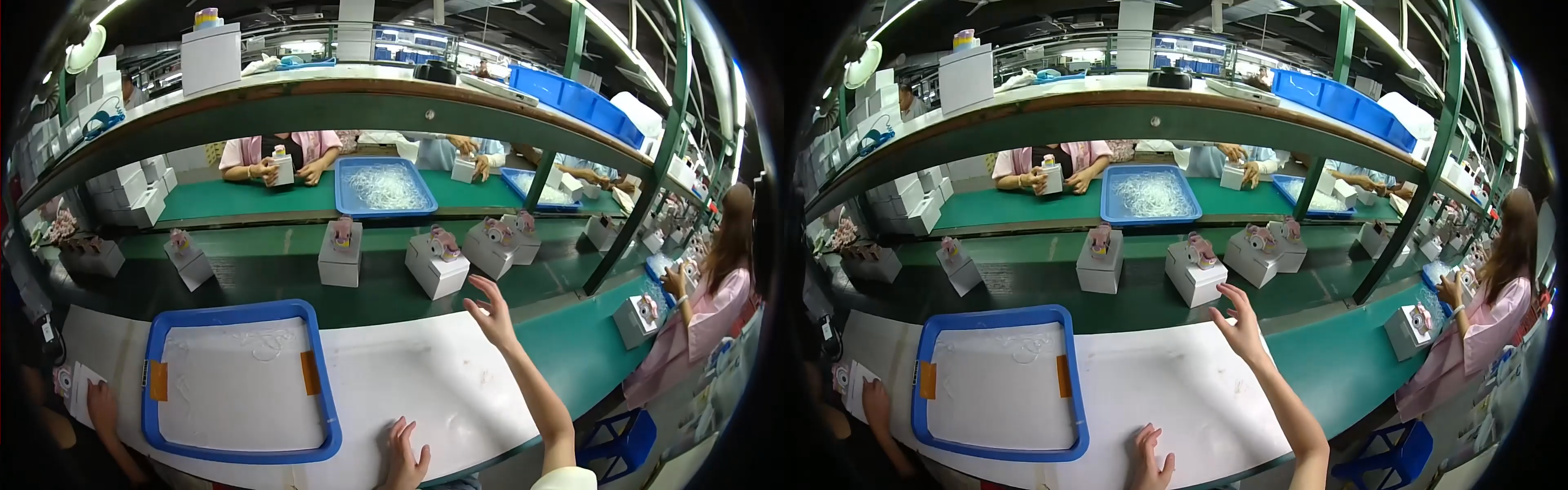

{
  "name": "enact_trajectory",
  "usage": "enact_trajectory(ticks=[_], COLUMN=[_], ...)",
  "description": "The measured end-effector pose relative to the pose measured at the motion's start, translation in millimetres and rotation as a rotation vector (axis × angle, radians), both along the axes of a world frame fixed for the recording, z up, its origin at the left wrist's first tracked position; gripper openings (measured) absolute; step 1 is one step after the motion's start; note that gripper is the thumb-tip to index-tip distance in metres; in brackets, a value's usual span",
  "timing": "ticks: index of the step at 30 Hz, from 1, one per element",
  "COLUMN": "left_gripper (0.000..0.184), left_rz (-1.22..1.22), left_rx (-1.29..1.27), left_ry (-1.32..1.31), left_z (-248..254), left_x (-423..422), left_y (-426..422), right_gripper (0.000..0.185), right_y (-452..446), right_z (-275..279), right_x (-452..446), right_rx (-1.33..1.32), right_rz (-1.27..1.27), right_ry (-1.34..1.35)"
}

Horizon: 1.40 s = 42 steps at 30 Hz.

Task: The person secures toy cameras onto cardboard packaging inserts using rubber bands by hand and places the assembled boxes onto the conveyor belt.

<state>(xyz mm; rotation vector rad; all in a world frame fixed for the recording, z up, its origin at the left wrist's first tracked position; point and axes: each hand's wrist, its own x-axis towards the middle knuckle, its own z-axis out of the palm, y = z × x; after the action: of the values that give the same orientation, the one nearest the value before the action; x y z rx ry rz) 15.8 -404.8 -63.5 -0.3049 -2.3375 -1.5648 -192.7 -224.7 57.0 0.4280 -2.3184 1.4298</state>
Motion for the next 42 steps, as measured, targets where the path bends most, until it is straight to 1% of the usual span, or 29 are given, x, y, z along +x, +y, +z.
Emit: enact_trajectory(ticks=[1,2,3,5,6,10,11,12,13,15,16,17,18,19,20,21,25,26,27,28,30,31,35,37,38,40,41,42], left_gripper=[0.053,0.052,0.051,0.05,0.05,0.047,0.047,0.045,0.043,0.038,0.035,0.032,0.032,0.03,0.029,0.029,0.029,0.029,0.028,0.028,0.028,0.028,0.028,0.028,0.027,0.026,0.026,0.026], left_rz=[0.018,0.009,0.008,0.008,0.049,-0.088,-0.064,-0.092,-0.125,-0.205,-0.303,-0.399,-0.391,-0.271,-0.149,-0.135,-0.156,-0.143,-0.183,-0.226,-0.317,-0.315,-0.153,-0.139,-0.117,-0.077,-0.09,-0.098], left_rx=[0.002,-0.051,-0.104,-0.199,-0.186,-0.165,-0.16,-0.178,-0.201,-0.25,-0.21,-0.169,-0.17,-0.117,-0.064,-0.066,-0.132,-0.134,-0.102,-0.069,0.002,0.004,-0.035,0.004,0.034,0.092,0.097,0.057], left_ry=[0.013,0.022,0.019,0.004,0.004,0.062,0.072,0.117,0.161,0.242,0.299,0.356,0.362,0.423,0.485,0.492,0.321,0.325,0.234,0.142,-0.043,-0.041,0.272,0.288,0.312,0.36,0.354,0.347], left_z=[4,10,16,24,23,-7,-9,-11,-14,-27,-65,-102,-103,-101,-96,-86,-44,-40,-36,-33,-30,-31,-41,-44,-47,-54,-60,-66], left_x=[-1,-3,0,6,7,6,9,10,11,17,8,-2,-1,-3,-2,2,23,22,20,19,17,17,23,23,21,15,12,7], left_y=[1,0,-2,-4,-5,-12,-15,-19,-25,-35,-36,-35,-27,-15,-12,-19,-44,-51,-59,-65,-75,-77,-74,-69,-67,-65,-66,-66], right_gripper=[0.04,0.036,0.034,0.039,0.039,0.051,0.057,0.064,0.066,0.066,0.067,0.073,0.076,0.08,0.091,0.091,0.096,0.099,0.103,0.103,0.096,0.096,0.092,0.085,0.085,0.083,0.083,0.086], right_y=[1,-2,-6,-10,-19,-67,-85,-108,-131,-189,-222,-255,-287,-317,-343,-361,-412,-418,-419,-420,-424,-427,-415,-407,-399,-374,-363,-352], right_z=[21,42,63,88,100,142,157,175,193,239,261,281,298,314,328,337,364,373,379,379,380,379,371,377,381,397,403,410], right_x=[13,24,37,53,58,74,74,67,56,38,22,1,-19,-42,-73,-86,-126,-143,-159,-170,-188,-182,-150,-154,-140,-108,-103,-101], right_rx=[-0.012,-0.027,-0.045,-0.084,-0.074,-0.063,-0.054,-0.047,-0.079,-0.06,-0.044,-0.009,0.025,0.056,0.139,0.138,0.307,0.399,0.492,0.491,0.53,0.532,0.261,0.2,0.205,0.193,0.196,0.205], right_rz=[0.007,0.029,0.032,0.097,0.139,0.264,0.306,0.342,0.374,0.366,0.388,0.363,0.298,0.234,0.168,0.181,-0.192,-0.187,-0.185,-0.179,-0.002,-0.001,0.016,0.074,0.066,0.336,0.323,0.307], right_ry=[0.056,0.111,0.112,0.158,0.159,0.302,0.356,0.412,0.474,0.557,0.582,0.579,0.575,0.574,0.598,0.607,0.326,0.354,0.381,0.385,0.245,0.247,0.155,0.221,0.214,0.227,0.22,0.304])
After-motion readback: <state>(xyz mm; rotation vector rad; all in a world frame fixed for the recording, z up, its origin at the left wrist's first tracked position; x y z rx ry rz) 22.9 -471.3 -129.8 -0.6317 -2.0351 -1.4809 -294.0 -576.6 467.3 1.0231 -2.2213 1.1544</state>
